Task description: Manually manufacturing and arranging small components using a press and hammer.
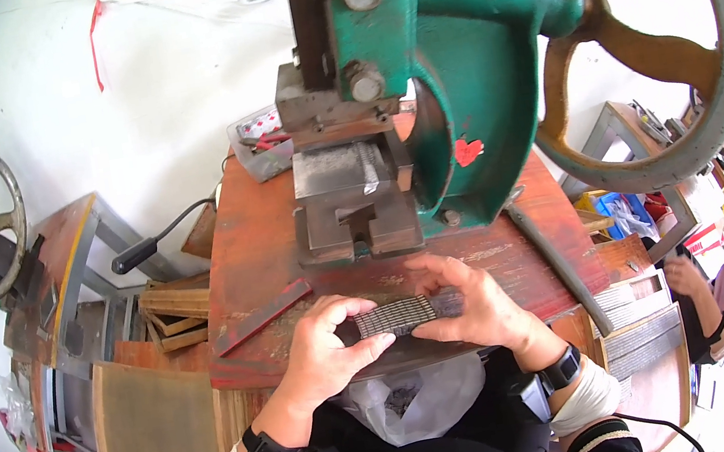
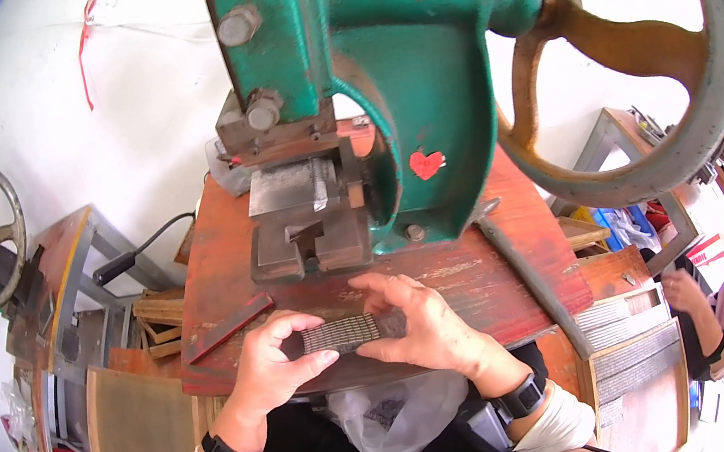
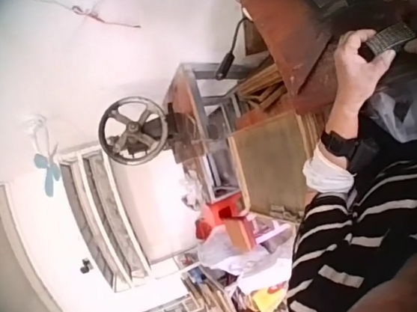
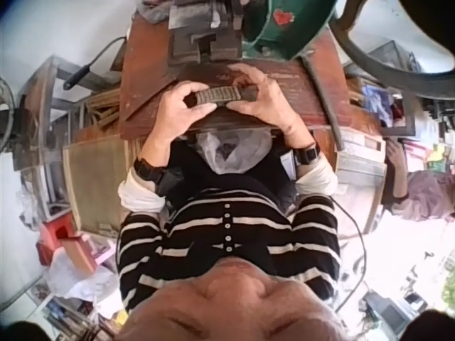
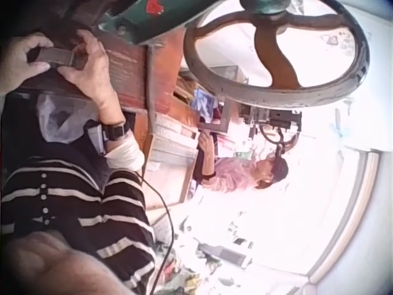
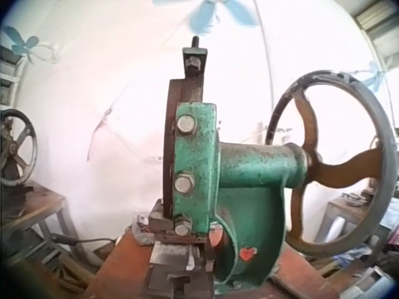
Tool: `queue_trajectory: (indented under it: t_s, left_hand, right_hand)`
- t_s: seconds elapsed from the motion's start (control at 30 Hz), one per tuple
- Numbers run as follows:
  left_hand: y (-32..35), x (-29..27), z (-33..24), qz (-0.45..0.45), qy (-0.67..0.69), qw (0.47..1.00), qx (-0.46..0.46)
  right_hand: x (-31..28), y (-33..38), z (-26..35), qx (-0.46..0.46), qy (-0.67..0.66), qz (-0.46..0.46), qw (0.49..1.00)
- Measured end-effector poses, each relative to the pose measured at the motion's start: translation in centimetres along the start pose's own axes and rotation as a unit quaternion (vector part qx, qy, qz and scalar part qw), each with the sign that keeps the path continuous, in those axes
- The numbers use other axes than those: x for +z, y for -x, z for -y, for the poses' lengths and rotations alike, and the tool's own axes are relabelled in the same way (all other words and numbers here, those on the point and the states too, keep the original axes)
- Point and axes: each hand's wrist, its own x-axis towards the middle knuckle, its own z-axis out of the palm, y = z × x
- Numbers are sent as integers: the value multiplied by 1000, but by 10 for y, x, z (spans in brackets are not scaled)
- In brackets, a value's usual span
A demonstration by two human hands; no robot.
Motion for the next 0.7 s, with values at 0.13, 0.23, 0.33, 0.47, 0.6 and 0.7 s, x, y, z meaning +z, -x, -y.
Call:
queue_trajectory:
  t_s: [0.13, 0.23, 0.33, 0.47, 0.6, 0.7]
  left_hand:
    - [-13, 1, -32, 64, 308, 935, -164]
    - [-20, 8, -47, 76, 360, 916, -158]
    - [-22, 13, -55, 84, 367, 913, -159]
    - [-20, 11, -52, 73, 321, 937, -115]
    - [-16, 4, -47, 59, 207, 975, -55]
    - [-9, -1, -21, 9, -7, 998, 55]
  right_hand:
    - [-30, 7, 34, 52, -87, -39, 994]
    - [-46, 16, 47, 172, -167, -32, 970]
    - [-51, 23, 53, 159, -154, -56, 973]
    - [-52, 22, 52, 142, -143, -48, 978]
    - [-41, 17, 38, 112, -113, -25, 987]
    - [-16, 7, 16, 14, -19, -11, 1000]
